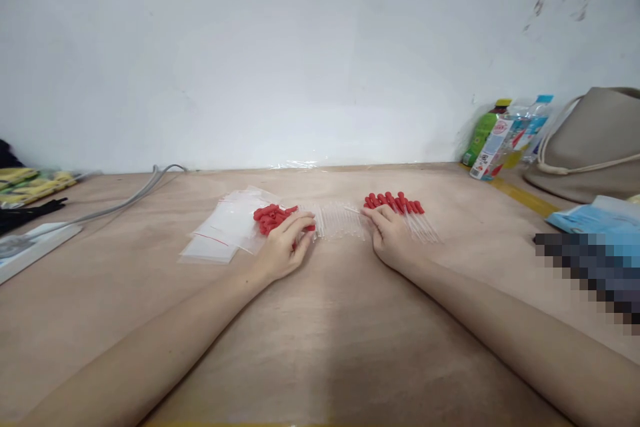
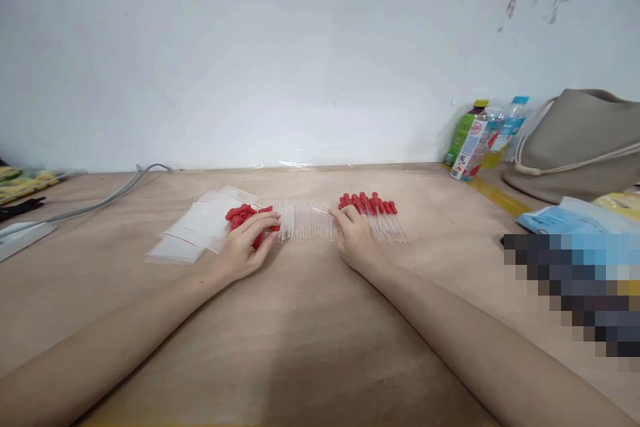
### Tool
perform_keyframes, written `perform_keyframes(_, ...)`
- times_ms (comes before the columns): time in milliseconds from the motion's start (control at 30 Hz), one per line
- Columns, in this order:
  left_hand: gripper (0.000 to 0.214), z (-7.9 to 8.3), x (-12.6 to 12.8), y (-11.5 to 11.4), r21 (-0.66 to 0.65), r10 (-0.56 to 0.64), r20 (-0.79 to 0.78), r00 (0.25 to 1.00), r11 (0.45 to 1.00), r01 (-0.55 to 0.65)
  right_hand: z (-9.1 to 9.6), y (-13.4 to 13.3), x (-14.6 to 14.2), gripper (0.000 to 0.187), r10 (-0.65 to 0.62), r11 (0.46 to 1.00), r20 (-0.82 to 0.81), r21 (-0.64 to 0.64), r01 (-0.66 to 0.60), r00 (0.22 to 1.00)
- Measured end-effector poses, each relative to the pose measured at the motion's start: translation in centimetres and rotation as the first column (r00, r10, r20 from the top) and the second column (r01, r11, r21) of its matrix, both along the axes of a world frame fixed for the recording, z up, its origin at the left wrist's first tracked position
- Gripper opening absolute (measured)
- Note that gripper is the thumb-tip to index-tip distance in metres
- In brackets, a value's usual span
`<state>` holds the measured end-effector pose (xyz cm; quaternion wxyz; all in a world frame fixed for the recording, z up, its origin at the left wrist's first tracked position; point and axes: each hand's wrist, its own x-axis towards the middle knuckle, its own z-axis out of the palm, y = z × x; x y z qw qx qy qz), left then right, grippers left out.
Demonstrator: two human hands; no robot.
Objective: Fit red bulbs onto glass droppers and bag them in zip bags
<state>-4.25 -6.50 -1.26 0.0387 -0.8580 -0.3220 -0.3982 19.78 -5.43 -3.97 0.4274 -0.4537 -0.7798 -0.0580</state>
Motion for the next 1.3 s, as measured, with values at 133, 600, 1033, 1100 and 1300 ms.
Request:
perform_keyframes(133, 0.011, 0.0, 0.5, -0.2, 0.038, -0.037, 0.030, 0.999, 0.999, 0.035, 0.2, -0.7, -0.3, 0.023, -0.014, 1.000, 0.056, -0.019, 0.015, 0.998)
perform_keyframes(600, 0.023, -1.4, 1.6, 0.1, -0.144, -0.025, 0.119, 0.993, 0.989, 0.042, 0.7, -2.0, -1.6, 0.022, 0.058, 0.997, 0.066, -0.051, -0.054, 0.996)
perform_keyframes(1033, 0.012, -1.1, 1.5, 0.4, -0.206, -0.054, 0.139, 0.989, 0.975, 0.083, 0.7, -2.0, -1.2, 0.018, 0.274, 0.956, 0.073, -0.125, -0.264, 0.959)
perform_keyframes(1100, 0.011, -1.0, 1.4, 0.3, -0.219, -0.093, 0.127, 0.988, 0.968, 0.119, 0.8, -1.8, -0.9, 0.018, 0.302, 0.948, 0.075, -0.131, -0.291, 0.950)
perform_keyframes(1300, 0.013, -0.6, 1.6, -0.4, -0.213, -0.190, 0.034, 0.981, 0.958, 0.193, 0.9, -1.7, -0.4, 0.021, 0.254, 0.967, 0.225, -0.073, -0.243, 0.941)
